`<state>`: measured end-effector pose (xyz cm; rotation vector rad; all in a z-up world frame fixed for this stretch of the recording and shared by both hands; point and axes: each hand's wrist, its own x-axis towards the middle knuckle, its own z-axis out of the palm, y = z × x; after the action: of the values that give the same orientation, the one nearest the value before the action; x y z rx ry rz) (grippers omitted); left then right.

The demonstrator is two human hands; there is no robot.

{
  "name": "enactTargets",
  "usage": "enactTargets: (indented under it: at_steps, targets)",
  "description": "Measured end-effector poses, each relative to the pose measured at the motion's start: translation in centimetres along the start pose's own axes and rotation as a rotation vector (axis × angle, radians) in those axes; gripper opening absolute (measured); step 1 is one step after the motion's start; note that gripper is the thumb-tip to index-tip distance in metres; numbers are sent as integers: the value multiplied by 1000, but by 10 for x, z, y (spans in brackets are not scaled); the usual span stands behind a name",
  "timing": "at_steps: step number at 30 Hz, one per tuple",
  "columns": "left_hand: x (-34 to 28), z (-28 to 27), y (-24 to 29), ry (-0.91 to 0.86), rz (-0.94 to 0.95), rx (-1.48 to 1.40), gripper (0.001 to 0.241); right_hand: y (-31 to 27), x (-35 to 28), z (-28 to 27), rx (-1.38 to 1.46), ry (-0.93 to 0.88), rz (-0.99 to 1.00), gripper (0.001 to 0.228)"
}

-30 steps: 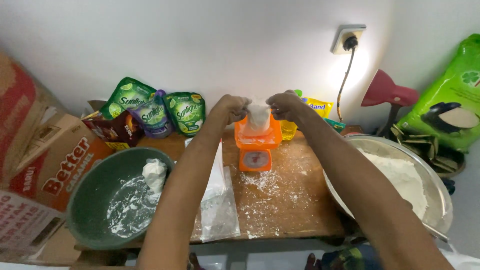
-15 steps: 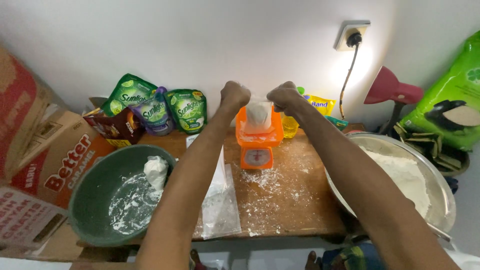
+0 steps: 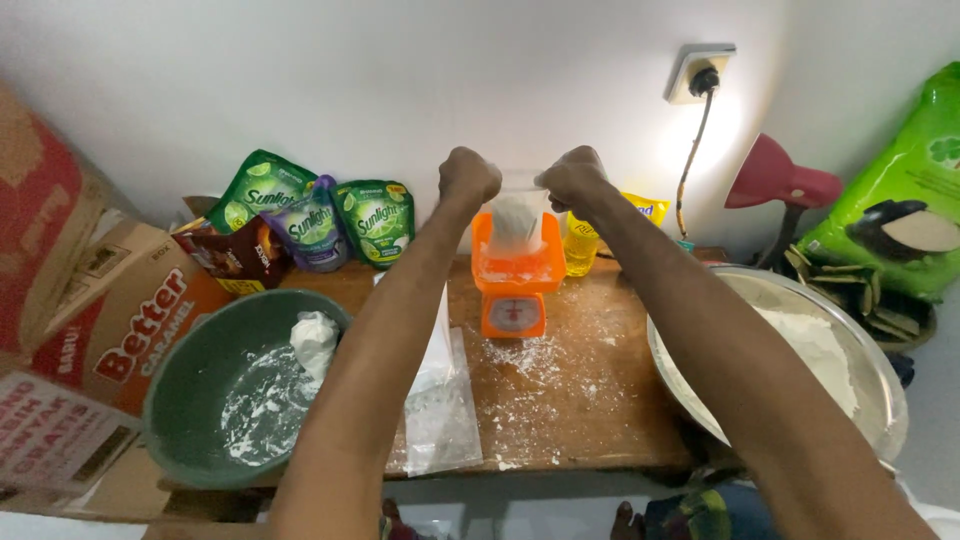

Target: Measuring and mixing flour using a bowl and a scale

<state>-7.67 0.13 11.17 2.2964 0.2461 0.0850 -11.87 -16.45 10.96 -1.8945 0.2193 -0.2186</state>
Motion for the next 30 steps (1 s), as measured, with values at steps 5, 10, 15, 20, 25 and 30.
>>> enactTargets:
  at_steps: [5, 10, 15, 20, 25, 30]
  targets:
    - [-11, -21, 5, 23, 137, -56, 21, -23, -8, -6, -78, 18, -90, 11]
    - [8, -32, 18, 14, 199, -52, 26, -51, -27, -23, -85, -28, -183, 14]
    - [-117, -109, 43, -95, 186, -60, 10, -90, -88, -47, -177, -116, -135, 14]
    - [-167, -112, 12, -155, 328, -112, 22, -77, -148, -61, -199, -212, -225, 21]
    - [-175, -57, -47, -250, 247, -30, 25, -2, -163, -48, -210, -298, -101, 23]
    - [-174, 9, -121, -334, 263, -28, 23, 84, -176, -17, -181, -199, -2, 16]
